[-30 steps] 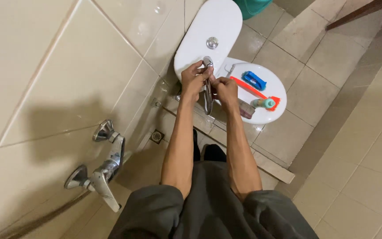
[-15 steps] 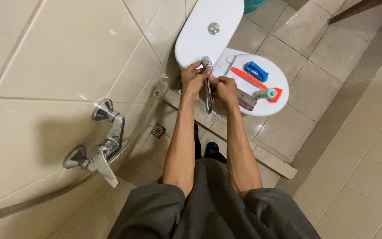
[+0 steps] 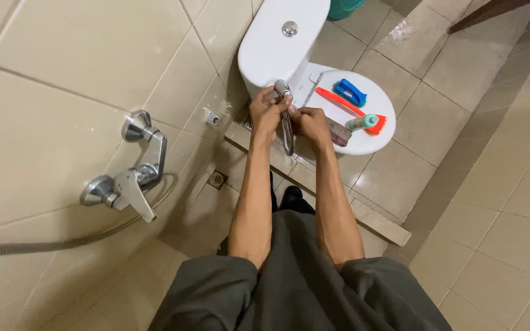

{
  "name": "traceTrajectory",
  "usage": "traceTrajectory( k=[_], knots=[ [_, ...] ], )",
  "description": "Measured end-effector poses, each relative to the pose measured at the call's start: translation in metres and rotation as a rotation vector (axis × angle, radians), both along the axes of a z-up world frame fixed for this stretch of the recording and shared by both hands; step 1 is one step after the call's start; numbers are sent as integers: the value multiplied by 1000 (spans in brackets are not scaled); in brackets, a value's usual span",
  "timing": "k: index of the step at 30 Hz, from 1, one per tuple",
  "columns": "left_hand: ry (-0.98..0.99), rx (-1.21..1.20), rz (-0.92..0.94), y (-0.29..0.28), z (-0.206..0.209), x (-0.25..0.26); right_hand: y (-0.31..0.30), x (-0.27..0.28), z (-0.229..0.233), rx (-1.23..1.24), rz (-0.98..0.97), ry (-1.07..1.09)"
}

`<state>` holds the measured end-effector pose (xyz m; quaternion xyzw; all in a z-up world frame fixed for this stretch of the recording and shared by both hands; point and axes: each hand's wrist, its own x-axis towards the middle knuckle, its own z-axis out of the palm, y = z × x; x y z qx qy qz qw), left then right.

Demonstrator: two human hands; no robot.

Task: The person wipes a small metallic object with a cloth, turning it over to clean all sides, and then uses a cloth to wipe the top surface of a toilet tank.

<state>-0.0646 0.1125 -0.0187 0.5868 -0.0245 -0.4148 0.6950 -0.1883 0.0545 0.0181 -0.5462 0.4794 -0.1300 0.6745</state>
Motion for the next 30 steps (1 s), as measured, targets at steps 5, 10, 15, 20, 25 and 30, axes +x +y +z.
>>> traceTrajectory(
  k=[5, 10, 15, 20, 25, 30],
  knots=[
    [-22, 1, -12, 5, 23, -18, -4, -21, -8, -8, 119, -45],
    [-95, -107, -142, 20, 31, -36, 1, -40, -12, -47, 133, -125],
    [-181, -146, -282, 27, 27, -51, 9, -56, -14, -111, 104, -266],
    [-266, -70, -290, 32, 47, -78, 16, -74, -10, -256, 105, -235],
    [-654, -4, -238, 39, 56, -104, 27, -91, 3, -325, 104, -284],
    [-862, -106, -215, 51, 57, -124, 31, -113, 17, -293, 130, -276]
  ],
)
